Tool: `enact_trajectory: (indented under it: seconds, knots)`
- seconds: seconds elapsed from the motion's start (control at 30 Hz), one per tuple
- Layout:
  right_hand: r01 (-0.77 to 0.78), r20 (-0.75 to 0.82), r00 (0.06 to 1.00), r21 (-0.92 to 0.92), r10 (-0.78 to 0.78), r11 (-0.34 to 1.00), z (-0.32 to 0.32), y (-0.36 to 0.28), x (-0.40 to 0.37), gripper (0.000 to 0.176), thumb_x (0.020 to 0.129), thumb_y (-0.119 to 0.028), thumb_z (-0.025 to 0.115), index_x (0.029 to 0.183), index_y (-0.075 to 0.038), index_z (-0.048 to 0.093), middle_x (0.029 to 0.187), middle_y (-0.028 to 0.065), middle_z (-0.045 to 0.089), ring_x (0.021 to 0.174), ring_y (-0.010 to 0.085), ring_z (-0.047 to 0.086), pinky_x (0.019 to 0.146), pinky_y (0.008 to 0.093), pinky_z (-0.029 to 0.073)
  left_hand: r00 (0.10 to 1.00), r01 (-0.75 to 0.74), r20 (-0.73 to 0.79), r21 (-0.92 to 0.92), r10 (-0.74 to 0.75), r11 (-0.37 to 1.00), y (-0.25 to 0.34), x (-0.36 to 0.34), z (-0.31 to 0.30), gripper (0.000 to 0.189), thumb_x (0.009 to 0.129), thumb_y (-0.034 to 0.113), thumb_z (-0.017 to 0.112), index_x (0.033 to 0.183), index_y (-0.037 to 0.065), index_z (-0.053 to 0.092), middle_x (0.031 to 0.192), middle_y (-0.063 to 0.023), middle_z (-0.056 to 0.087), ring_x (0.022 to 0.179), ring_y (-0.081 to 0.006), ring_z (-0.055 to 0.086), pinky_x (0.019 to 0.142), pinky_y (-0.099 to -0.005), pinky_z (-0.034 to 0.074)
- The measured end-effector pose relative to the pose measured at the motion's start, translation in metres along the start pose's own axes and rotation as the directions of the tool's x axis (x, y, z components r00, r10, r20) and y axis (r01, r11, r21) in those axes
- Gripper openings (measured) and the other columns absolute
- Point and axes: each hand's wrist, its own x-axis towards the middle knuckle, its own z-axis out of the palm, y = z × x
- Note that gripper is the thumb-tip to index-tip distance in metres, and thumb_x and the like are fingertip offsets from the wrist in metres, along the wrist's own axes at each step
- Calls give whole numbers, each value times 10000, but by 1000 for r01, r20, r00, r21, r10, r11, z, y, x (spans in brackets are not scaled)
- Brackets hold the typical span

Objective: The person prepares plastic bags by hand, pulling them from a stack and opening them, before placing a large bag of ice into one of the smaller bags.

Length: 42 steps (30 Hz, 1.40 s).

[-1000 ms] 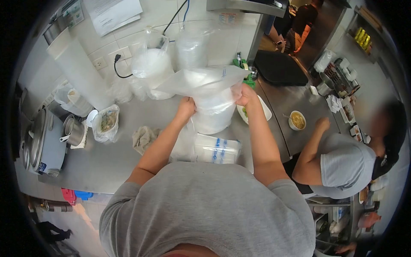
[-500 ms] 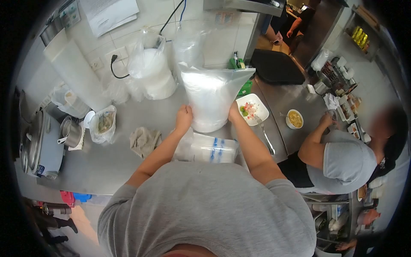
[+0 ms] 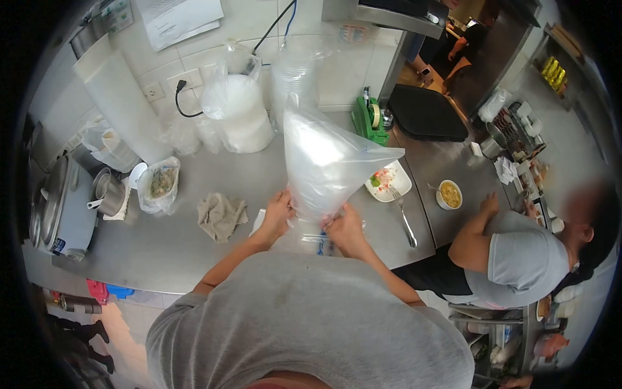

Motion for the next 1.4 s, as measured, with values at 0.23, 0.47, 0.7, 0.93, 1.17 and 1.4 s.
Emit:
enact_trajectory:
  seconds: [0.23,0.47,0.7,0.93,1.17,1.4]
  knots:
    - [352,89,934,-406,-347,843,-38,9,42,196,913,-253,373,938,-95,487,758,26,533,624,123,481,497,271,367,920,-316,-41,511,390,799,-27,24,-14,238,915,224,492,778,30,497,556,-4,482,479,-88,422,459,-247,361]
    - [278,-165,902,-484,-398,830,-23,-14,-2,169,869,-236,527,943,-86,503,682,9,516,594,114,475,570,243,387,793,-527,65,573,606,628,5,-3,-19,190,878,180,568,787,33,489,615,-1,515,548,-62,461,487,-225,373]
    - [700,643,711,-615,-284,362,53,25,-71,154,816,-167,643,854,-40,563,739,-4,563,745,95,528,706,261,424,814,-451,526,306,246,838,61,-85,49,151,868,148,590,879,61,467,747,12,527,627,-27,456,546,-182,376]
    - [653,660,731,-604,-172,458,80,-26,-104,103,818,-98,641,849,-23,577,765,-19,567,771,52,502,701,203,404,700,-670,612,384,367,635,103,-97,53,224,836,99,626,1002,58,481,792,21,536,671,-27,479,585,-178,401]
    - [711,669,703,-655,-241,255,90,-41,-127,107,813,-98,647,844,-13,591,771,0,583,726,58,503,666,205,404,715,-394,699,389,12,832,115,-98,48,87,838,109,625,886,48,587,762,39,556,715,-19,495,633,-171,402]
    - [671,654,736,-740,-176,58,78,-57,-127,139,805,-133,660,811,-13,591,734,-7,573,712,67,494,664,225,405,678,-588,691,303,252,750,135,-92,25,100,843,123,616,883,34,592,836,7,563,817,-79,517,738,-215,403]
